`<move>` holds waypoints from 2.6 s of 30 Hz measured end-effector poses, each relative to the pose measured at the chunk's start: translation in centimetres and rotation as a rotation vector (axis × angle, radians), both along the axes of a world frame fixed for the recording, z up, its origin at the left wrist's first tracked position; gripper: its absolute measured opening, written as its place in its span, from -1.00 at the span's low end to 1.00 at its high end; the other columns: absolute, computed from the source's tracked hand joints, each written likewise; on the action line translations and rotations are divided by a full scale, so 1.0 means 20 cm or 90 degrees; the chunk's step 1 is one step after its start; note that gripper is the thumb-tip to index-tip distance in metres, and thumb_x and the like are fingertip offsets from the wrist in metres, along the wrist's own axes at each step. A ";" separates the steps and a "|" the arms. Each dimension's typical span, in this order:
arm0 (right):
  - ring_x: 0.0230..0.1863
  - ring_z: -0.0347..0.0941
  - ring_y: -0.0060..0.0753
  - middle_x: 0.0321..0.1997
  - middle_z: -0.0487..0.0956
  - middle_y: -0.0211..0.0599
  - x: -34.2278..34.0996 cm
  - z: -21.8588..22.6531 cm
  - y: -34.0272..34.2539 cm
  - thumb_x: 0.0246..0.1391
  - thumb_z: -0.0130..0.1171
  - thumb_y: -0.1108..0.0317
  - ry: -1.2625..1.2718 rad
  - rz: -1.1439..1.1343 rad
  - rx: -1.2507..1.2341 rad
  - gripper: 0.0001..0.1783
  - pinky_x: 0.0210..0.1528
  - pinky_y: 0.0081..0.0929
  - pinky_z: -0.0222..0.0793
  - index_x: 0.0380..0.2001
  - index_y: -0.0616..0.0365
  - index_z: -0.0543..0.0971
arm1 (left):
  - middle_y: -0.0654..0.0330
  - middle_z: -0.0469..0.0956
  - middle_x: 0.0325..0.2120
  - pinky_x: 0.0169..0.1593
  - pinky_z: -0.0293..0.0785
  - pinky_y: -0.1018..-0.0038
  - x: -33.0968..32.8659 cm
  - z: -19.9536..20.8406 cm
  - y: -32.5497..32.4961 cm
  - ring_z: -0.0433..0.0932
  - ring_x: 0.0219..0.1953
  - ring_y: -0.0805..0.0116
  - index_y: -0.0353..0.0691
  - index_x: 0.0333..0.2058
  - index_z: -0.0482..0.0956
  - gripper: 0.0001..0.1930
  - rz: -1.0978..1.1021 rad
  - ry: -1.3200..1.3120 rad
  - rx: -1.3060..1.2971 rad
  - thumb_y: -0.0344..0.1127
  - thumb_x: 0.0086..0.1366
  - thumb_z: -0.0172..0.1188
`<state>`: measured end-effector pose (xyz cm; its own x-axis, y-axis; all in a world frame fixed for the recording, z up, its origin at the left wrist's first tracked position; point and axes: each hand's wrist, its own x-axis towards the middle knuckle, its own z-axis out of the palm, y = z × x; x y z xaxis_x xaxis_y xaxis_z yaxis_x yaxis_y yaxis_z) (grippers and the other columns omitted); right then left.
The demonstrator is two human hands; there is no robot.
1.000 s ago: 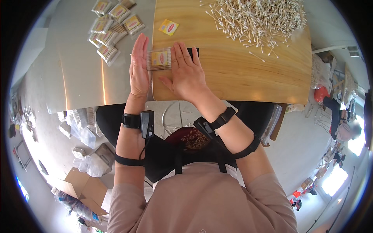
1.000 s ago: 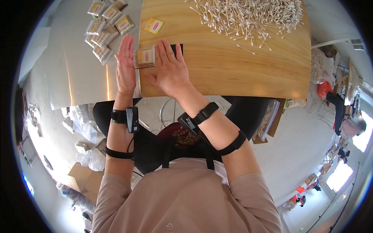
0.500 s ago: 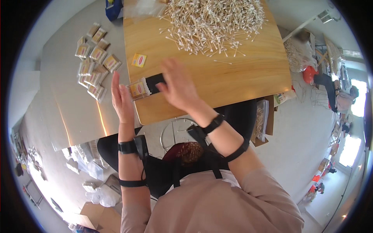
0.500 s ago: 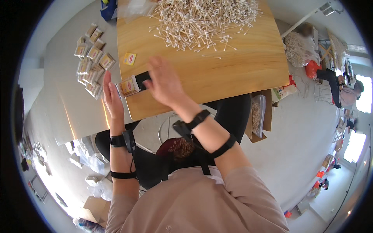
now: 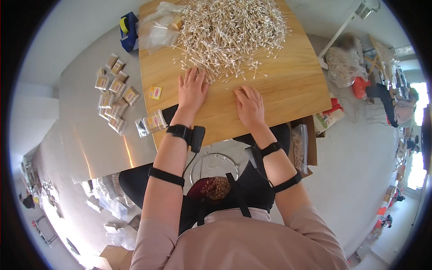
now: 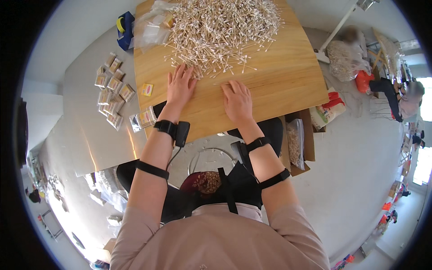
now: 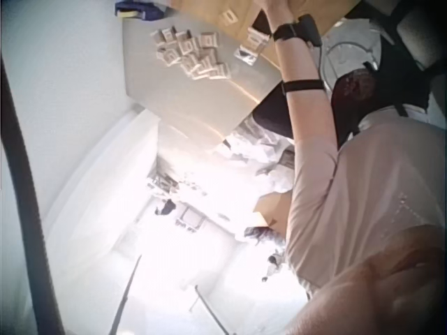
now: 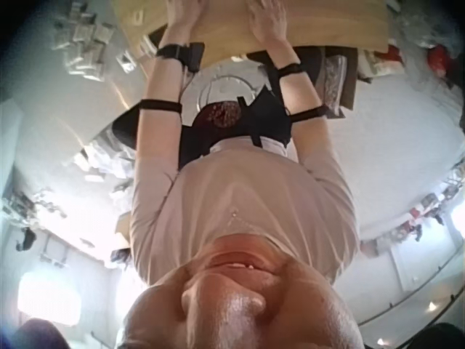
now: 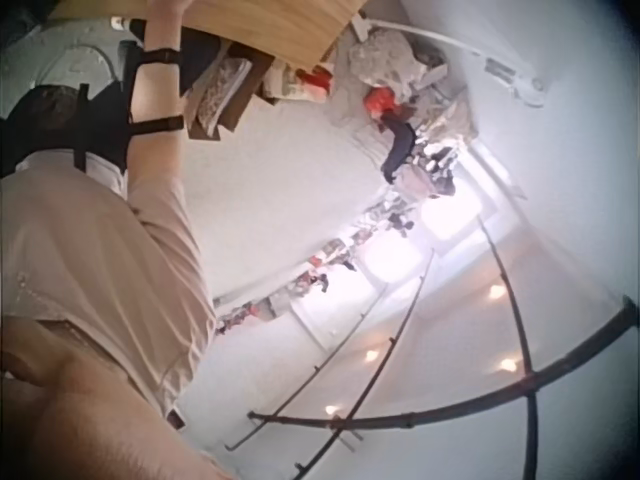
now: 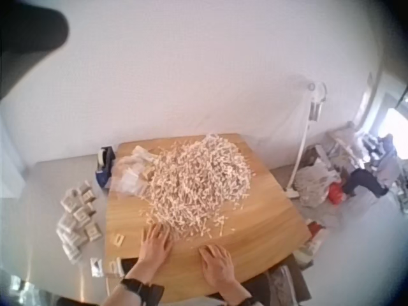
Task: Sorting and packaging cotton swabs into small plastic boxes.
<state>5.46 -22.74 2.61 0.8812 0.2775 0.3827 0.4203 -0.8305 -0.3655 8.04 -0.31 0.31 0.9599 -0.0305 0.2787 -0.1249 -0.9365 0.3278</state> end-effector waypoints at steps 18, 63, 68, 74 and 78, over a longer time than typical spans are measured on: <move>0.09 0.40 -0.14 -0.01 0.53 -0.29 -0.17 -0.06 0.26 -0.13 0.19 0.51 0.040 0.162 0.077 -0.66 0.10 -0.19 0.33 -0.18 0.08 0.61 | 0.03 0.54 -0.11 0.12 0.40 0.14 -0.50 0.02 0.03 0.48 0.01 -0.02 -0.26 -0.18 0.51 -0.76 0.049 -0.098 -0.220 -0.38 0.18 0.26; -0.20 0.47 -0.10 -0.30 0.51 -0.29 -0.11 0.05 0.37 -0.08 0.28 0.47 0.033 0.166 0.168 -0.83 -0.19 -0.22 0.44 -0.34 0.06 0.60 | 0.08 0.65 -0.34 -0.18 0.54 0.32 -0.43 0.08 0.17 0.64 -0.25 0.14 -0.22 -0.23 0.63 -0.82 0.085 0.079 -0.361 -0.44 0.15 0.27; -0.13 0.47 -0.17 -0.27 0.50 -0.34 -0.01 0.02 0.34 -0.03 0.27 0.40 0.023 0.204 0.058 -0.87 -0.19 -0.23 0.46 -0.33 -0.01 0.61 | 0.08 0.64 -0.36 -0.18 0.53 0.31 -0.43 0.07 0.16 0.62 -0.25 0.12 -0.22 -0.24 0.64 -0.82 0.067 0.049 -0.335 -0.45 0.14 0.28; -0.15 0.48 -0.19 -0.31 0.51 -0.36 0.10 -0.01 0.26 0.02 0.25 0.38 0.024 0.069 0.028 -0.94 -0.20 -0.25 0.46 -0.38 -0.02 0.61 | 0.07 0.63 -0.36 -0.19 0.53 0.31 -0.44 0.09 0.15 0.61 -0.25 0.09 -0.22 -0.24 0.64 -0.83 0.049 0.059 -0.328 -0.42 0.16 0.26; -0.19 0.48 -0.19 -0.34 0.52 -0.37 0.16 -0.01 0.22 0.02 0.27 0.38 0.015 0.053 0.052 -0.97 -0.21 -0.27 0.46 -0.43 -0.02 0.61 | 0.07 0.62 -0.39 -0.21 0.51 0.29 -0.45 0.12 0.11 0.59 -0.28 0.10 -0.22 -0.30 0.65 -0.88 0.056 0.092 -0.362 -0.39 0.16 0.25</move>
<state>8.57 -18.32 2.46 0.8653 0.3183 0.3872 0.4771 -0.7601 -0.4412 -0.90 1.85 2.78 0.9815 0.1661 0.0948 0.0277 -0.6141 0.7887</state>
